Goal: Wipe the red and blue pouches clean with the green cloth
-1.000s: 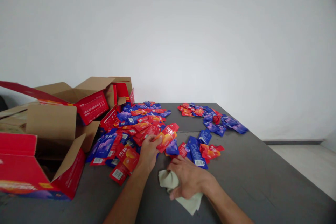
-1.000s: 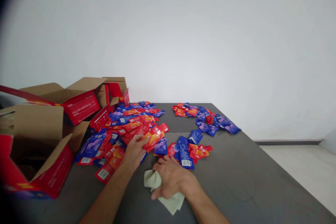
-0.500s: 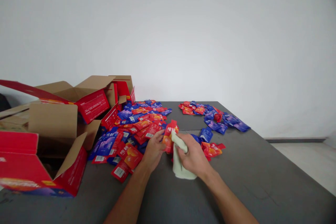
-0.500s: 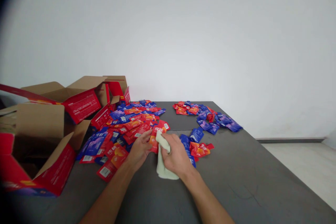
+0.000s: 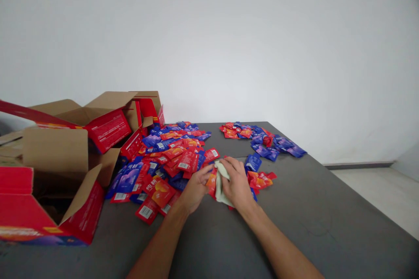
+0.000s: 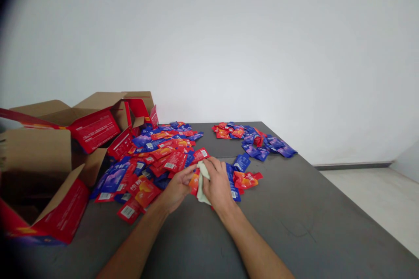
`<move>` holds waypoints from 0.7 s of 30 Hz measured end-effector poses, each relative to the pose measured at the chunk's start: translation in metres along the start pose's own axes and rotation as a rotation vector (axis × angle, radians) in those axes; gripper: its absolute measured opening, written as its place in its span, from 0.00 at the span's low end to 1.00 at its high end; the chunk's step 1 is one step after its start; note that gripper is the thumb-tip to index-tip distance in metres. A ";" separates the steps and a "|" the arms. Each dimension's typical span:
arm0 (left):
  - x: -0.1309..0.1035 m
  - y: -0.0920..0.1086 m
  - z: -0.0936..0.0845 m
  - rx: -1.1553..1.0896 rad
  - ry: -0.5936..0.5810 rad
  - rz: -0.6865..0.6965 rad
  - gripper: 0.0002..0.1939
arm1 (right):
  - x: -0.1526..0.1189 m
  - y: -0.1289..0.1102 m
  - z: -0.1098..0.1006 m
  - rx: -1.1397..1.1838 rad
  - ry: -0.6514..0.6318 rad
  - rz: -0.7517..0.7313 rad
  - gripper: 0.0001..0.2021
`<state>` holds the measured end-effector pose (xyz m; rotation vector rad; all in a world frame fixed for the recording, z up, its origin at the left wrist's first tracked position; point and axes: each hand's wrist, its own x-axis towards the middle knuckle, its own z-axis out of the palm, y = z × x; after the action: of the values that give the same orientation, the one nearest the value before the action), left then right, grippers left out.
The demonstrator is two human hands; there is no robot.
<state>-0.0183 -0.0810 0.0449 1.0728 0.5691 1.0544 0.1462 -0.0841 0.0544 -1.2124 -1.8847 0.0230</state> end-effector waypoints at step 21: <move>0.008 -0.005 -0.012 -0.161 0.190 0.097 0.41 | -0.007 -0.014 0.008 0.081 -0.068 -0.070 0.24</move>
<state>-0.0225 -0.0691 0.0358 0.8710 0.5779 1.2742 0.1316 -0.0937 0.0512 -1.1032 -1.9648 0.1028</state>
